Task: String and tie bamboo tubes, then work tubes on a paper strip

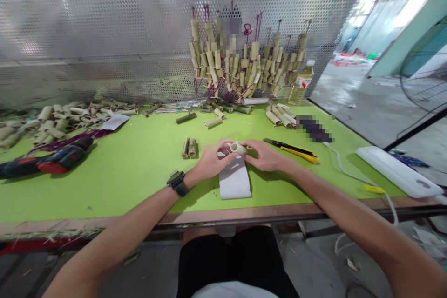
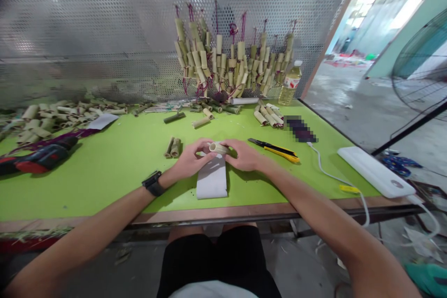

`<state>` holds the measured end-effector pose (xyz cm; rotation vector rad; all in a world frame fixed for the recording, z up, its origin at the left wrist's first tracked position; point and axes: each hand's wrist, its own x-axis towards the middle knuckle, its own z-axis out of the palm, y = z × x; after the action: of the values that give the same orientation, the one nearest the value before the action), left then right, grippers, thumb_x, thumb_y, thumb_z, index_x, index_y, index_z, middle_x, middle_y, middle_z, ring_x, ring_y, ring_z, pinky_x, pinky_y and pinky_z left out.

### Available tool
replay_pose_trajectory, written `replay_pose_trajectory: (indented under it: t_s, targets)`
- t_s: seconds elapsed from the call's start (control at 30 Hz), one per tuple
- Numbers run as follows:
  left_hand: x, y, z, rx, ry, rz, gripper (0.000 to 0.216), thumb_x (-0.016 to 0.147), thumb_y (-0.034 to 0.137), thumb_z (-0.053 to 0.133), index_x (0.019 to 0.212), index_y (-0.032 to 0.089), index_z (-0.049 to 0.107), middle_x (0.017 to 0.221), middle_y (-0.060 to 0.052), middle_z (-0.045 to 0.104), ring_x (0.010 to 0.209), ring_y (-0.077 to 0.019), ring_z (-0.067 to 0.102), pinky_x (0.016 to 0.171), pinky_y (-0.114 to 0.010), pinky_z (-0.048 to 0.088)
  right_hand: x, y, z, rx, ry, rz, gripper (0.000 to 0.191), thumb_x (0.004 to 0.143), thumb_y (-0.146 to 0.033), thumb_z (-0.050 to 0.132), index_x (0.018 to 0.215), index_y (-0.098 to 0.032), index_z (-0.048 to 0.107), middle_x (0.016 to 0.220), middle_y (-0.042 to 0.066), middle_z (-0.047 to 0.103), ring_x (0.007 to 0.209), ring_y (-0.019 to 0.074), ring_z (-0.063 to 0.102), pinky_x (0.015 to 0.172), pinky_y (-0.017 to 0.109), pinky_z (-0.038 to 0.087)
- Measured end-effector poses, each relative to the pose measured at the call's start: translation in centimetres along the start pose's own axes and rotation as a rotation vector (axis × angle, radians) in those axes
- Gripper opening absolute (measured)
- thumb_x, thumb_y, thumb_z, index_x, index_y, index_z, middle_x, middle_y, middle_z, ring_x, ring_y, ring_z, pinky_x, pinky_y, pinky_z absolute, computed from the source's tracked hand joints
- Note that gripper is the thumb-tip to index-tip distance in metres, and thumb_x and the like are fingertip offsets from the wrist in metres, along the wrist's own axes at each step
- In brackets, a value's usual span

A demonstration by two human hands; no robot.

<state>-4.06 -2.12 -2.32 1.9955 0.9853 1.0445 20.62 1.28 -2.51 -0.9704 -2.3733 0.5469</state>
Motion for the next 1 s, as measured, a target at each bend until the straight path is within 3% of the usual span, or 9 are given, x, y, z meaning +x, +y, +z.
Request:
replay_pose_trajectory:
  t_s: [0.27, 0.37, 0.5, 0.7, 0.77, 0.87, 1.0]
  targets:
    - [0.0, 0.3, -0.5, 0.072, -0.219, -0.003, 0.046, 0.102, 0.051, 0.065, 0.135, 0.02, 0.057, 0.111, -0.01, 0.074, 0.09, -0.0231, 0.071, 0.074, -0.035, 0.058, 0.3, -0.7, -0.2, 0.052, 0.008, -0.04, 0.034, 0.093, -0.033, 0.066, 0.126, -0.024, 0.07, 0.125, 0.012, 0.078, 0.108, 0.03, 0.073, 0.098, 0.047, 0.056]
    - [0.1, 0.0, -0.6, 0.195, -0.218, 0.055, 0.039, 0.103, 0.047, 0.063, 0.129, 0.019, 0.06, 0.108, -0.01, 0.071, 0.086, -0.0225, 0.066, 0.072, -0.036, 0.055, 0.3, -1.3, -0.2, 0.115, -0.003, -0.021, 0.03, 0.095, -0.035, 0.065, 0.123, -0.024, 0.066, 0.117, 0.01, 0.08, 0.099, 0.0276, 0.074, 0.091, 0.042, 0.058]
    - [0.2, -0.3, -0.5, 0.267, -0.175, 0.089, 0.033, 0.103, 0.047, 0.062, 0.121, 0.019, 0.061, 0.112, -0.012, 0.068, 0.086, -0.023, 0.064, 0.073, -0.037, 0.055, 0.2, -2.2, -0.1, 0.208, 0.052, -0.026, 0.03, 0.098, -0.038, 0.065, 0.125, -0.025, 0.065, 0.136, 0.013, 0.074, 0.118, 0.03, 0.072, 0.105, 0.048, 0.054]
    - [0.2, -0.3, -0.4, 0.212, -0.126, 0.1, 0.046, 0.107, 0.054, 0.057, 0.138, 0.02, 0.059, 0.124, -0.014, 0.065, 0.103, -0.0261, 0.066, 0.084, -0.037, 0.059, 0.1, -2.3, 0.2, 0.345, 0.159, -0.065, 0.037, 0.094, -0.055, 0.074, 0.118, -0.027, 0.072, 0.151, 0.012, 0.063, 0.138, 0.0302, 0.061, 0.117, 0.052, 0.047]
    - [0.2, -0.3, -0.5, 0.217, -0.133, 0.126, 0.046, 0.109, 0.053, 0.055, 0.142, 0.021, 0.058, 0.124, -0.013, 0.065, 0.104, -0.0256, 0.066, 0.084, -0.036, 0.059, 0.2, -2.1, 0.1, 0.354, 0.183, -0.055, 0.043, 0.089, -0.06, 0.079, 0.115, -0.026, 0.076, 0.143, 0.013, 0.066, 0.131, 0.0304, 0.065, 0.114, 0.051, 0.05]
    - [0.1, -0.2, -0.5, 0.237, -0.147, 0.145, 0.045, 0.111, 0.05, 0.05, 0.145, 0.022, 0.057, 0.124, -0.013, 0.065, 0.097, -0.024, 0.066, 0.081, -0.037, 0.059, 0.3, -2.0, -0.3, 0.385, 0.112, 0.027, 0.048, 0.085, -0.062, 0.082, 0.117, -0.026, 0.079, 0.125, 0.011, 0.074, 0.112, 0.0288, 0.071, 0.102, 0.047, 0.057]
    - [0.0, 0.3, -0.5, 0.208, -0.112, 0.052, 0.046, 0.11, 0.054, 0.048, 0.137, 0.018, 0.057, 0.123, -0.015, 0.066, 0.1, -0.0264, 0.067, 0.08, -0.038, 0.06, 0.4, -1.4, -1.1, 0.424, 0.065, 0.107, 0.054, 0.081, -0.061, 0.084, 0.12, -0.024, 0.079, 0.11, 0.008, 0.08, 0.096, 0.0265, 0.073, 0.089, 0.044, 0.06]
